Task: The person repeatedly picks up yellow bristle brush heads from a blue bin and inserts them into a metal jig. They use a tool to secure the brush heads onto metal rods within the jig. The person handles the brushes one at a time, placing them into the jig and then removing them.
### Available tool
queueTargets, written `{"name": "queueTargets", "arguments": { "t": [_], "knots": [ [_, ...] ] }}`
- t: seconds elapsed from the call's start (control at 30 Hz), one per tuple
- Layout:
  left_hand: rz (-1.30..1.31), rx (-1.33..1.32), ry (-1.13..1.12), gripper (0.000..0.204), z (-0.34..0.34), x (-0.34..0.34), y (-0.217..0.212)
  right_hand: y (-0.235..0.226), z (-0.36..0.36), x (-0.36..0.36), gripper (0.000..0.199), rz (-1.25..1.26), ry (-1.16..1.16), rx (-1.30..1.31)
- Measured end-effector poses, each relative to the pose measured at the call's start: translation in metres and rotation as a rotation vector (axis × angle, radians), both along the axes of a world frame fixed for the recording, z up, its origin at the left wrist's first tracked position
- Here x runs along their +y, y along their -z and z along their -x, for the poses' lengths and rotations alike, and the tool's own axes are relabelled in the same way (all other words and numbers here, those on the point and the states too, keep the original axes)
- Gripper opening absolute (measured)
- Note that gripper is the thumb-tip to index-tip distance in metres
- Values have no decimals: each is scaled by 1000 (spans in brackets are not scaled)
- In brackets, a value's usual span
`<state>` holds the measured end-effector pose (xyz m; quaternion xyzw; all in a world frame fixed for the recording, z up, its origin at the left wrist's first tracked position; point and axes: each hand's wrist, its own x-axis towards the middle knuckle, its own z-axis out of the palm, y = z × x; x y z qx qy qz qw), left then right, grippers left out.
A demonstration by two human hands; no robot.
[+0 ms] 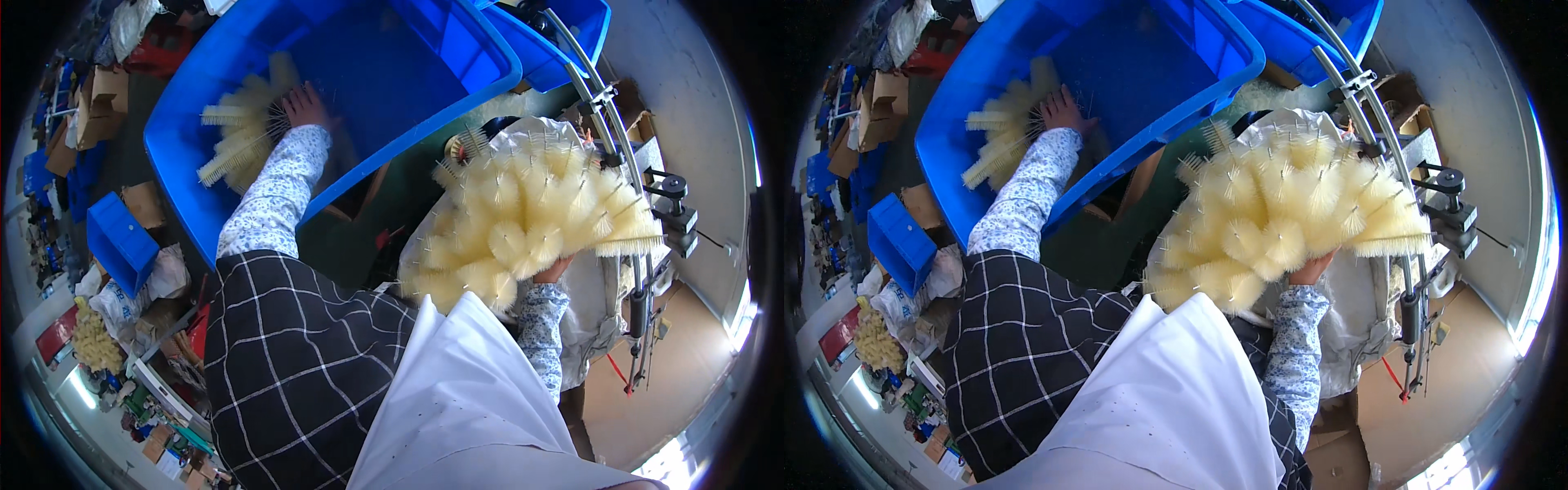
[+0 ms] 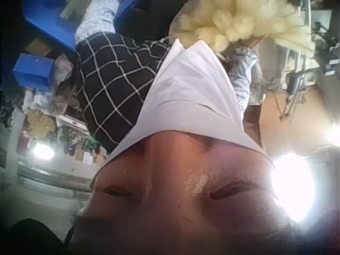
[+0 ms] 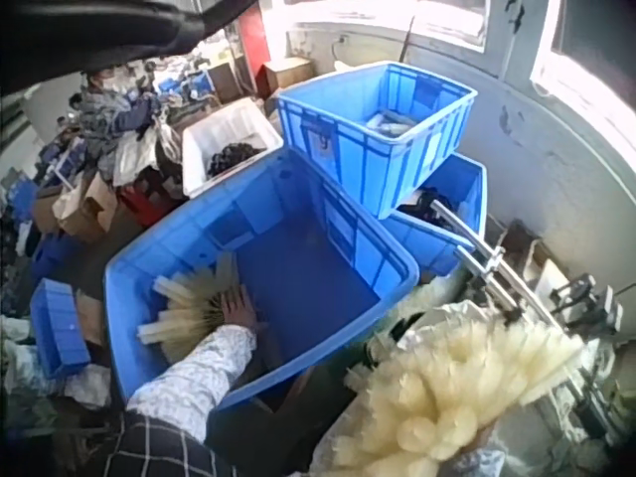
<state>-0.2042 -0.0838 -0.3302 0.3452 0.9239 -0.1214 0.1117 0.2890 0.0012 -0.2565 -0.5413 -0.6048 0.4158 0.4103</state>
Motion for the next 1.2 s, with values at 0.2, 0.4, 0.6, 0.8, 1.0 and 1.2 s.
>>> {"name": "queueTargets", "arguments": {
  "t": [0.2, 0.4, 0.6, 0.8, 1.0, 1.2],
  "knots": [
    [-76, 30, 72, 113, -1, -30, -7, 26, -23, -6, 51, -60, -66, -215],
    [-240, 104, 36, 96, 9, -81, 5, 21, -18, -16, 52, 86, 30, 43],
    [73, -330, 682, 62, -25, -77, 5, 8, -13, -16, 49, -155, -82, -390],
    [513, -463, 513, 63, -40, -55, -51, -3, 0, -12, 44, -29, 28, -116],
    [522, -454, 487, 67, -36, -83, -48, 4, 1, -12, 44, 0, 77, 5],
    [239, -241, 531, 71, 3, -80, -51, -1, -5, -14, 47, -175, -13, -264]
  ]
}}
